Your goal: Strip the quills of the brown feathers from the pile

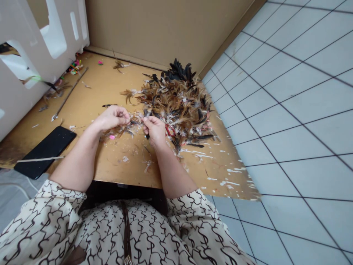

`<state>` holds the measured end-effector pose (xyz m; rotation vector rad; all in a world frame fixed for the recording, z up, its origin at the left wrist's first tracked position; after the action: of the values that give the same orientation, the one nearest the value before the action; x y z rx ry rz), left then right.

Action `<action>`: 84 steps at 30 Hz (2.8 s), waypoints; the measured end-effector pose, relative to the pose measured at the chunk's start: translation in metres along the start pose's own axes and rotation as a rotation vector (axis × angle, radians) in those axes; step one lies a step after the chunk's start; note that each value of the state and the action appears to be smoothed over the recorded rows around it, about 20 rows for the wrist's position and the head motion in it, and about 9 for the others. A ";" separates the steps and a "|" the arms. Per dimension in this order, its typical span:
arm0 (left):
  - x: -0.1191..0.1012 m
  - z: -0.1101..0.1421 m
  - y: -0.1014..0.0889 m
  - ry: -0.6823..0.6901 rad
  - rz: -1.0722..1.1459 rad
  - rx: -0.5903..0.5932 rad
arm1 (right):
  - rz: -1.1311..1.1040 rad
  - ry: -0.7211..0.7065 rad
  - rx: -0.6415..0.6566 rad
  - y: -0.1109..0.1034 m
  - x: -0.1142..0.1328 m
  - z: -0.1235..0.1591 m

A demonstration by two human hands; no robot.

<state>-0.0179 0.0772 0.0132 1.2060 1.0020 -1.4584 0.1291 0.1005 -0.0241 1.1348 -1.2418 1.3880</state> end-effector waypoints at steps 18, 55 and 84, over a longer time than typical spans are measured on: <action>0.000 0.000 0.001 -0.010 0.037 -0.017 | -0.036 0.078 0.166 0.018 -0.005 0.006; -0.008 -0.006 -0.002 0.342 0.210 -0.324 | -0.227 0.112 0.327 0.040 -0.005 0.016; 0.014 -0.010 0.021 0.075 0.406 -0.169 | -0.331 0.110 0.137 0.021 -0.002 0.010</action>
<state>0.0044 0.0801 -0.0022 1.2604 0.8501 -0.9994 0.1094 0.0896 -0.0282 1.2752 -0.8468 1.2771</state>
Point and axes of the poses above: each hand's wrist, its own z-axis away from the middle knuckle, its own y-axis out of the palm, x = y × z, the point moved 8 cm from there along -z, towards the middle knuckle, and after that the axes turned 10 degrees about z, right-handed, at the moved point
